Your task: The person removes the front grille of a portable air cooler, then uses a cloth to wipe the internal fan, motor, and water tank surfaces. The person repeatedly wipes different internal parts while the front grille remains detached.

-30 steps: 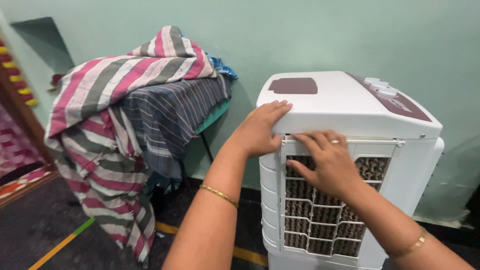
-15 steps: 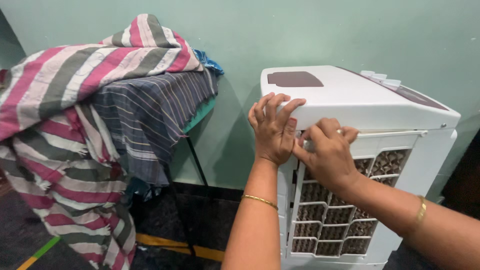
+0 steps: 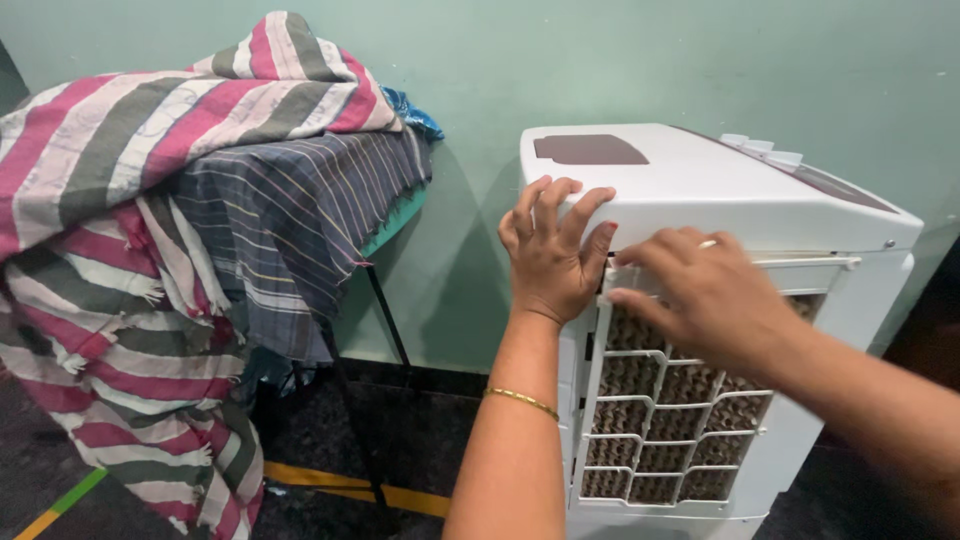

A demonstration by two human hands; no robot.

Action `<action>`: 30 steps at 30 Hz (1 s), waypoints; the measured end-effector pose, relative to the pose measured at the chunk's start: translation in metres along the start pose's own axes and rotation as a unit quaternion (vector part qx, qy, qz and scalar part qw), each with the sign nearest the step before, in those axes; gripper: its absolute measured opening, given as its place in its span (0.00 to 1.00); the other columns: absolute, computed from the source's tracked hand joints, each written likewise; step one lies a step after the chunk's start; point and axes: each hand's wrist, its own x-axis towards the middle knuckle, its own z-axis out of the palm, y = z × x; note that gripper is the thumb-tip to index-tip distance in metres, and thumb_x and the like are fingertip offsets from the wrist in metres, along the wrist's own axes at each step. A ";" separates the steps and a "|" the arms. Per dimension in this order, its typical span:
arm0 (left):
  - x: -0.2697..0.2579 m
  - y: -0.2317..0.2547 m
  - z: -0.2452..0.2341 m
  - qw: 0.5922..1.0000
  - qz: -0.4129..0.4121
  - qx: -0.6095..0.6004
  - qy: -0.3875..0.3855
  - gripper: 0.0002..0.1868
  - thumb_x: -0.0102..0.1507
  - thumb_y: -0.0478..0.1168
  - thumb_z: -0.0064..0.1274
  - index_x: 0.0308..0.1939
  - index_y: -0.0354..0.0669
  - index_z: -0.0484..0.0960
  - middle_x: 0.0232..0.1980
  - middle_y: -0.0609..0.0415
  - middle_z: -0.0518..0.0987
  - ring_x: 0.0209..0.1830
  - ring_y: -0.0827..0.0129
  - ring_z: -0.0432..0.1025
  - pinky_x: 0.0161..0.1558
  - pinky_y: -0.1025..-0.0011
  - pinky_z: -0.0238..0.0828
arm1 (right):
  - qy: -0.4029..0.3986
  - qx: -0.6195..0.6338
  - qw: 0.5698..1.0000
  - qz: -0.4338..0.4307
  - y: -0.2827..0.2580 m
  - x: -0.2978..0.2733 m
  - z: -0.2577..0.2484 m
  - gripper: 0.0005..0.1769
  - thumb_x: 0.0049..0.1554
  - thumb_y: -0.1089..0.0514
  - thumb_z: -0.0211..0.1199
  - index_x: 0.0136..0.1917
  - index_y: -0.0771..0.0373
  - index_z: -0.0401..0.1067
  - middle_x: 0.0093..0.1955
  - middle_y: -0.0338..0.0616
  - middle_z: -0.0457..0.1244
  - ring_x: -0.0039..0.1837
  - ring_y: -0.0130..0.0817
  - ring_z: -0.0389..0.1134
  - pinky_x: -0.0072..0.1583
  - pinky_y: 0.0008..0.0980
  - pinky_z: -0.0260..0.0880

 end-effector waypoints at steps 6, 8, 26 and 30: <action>0.006 0.001 -0.006 0.996 -0.044 -0.011 -0.076 0.22 0.65 0.62 0.53 0.61 0.69 0.75 0.65 0.60 0.63 0.76 0.60 0.50 0.68 0.43 0.46 | -0.221 -0.109 0.934 0.259 0.052 -0.022 -0.051 0.22 0.59 0.35 0.56 0.50 0.51 0.77 0.50 0.36 0.69 0.50 0.35 0.73 0.56 0.38 0.73; 0.010 0.004 -0.007 0.991 -0.078 -0.019 -0.103 0.21 0.65 0.61 0.54 0.60 0.69 0.75 0.66 0.59 0.63 0.75 0.60 0.49 0.66 0.42 0.47 | -0.202 -0.105 0.943 0.244 0.059 -0.031 -0.049 0.20 0.59 0.37 0.60 0.48 0.54 0.77 0.49 0.37 0.68 0.49 0.36 0.72 0.51 0.39 0.73; 0.051 0.027 -0.040 0.951 -0.194 0.116 -0.210 0.19 0.61 0.49 0.54 0.55 0.54 0.76 0.62 0.53 0.64 0.72 0.58 0.53 0.63 0.30 0.47 | 0.167 -0.095 0.975 0.112 0.067 -0.046 -0.031 0.15 0.59 0.42 0.67 0.45 0.55 0.76 0.49 0.46 0.67 0.58 0.46 0.65 0.63 0.42 0.59; 0.043 0.073 -0.013 0.984 0.018 0.154 -0.087 0.20 0.57 0.41 0.53 0.53 0.40 0.76 0.57 0.46 0.72 0.62 0.53 0.65 0.63 0.45 0.60 | 0.182 -0.121 0.962 0.163 0.112 -0.063 -0.032 0.19 0.65 0.40 0.63 0.57 0.55 0.79 0.56 0.50 0.67 0.61 0.50 0.66 0.63 0.47 0.61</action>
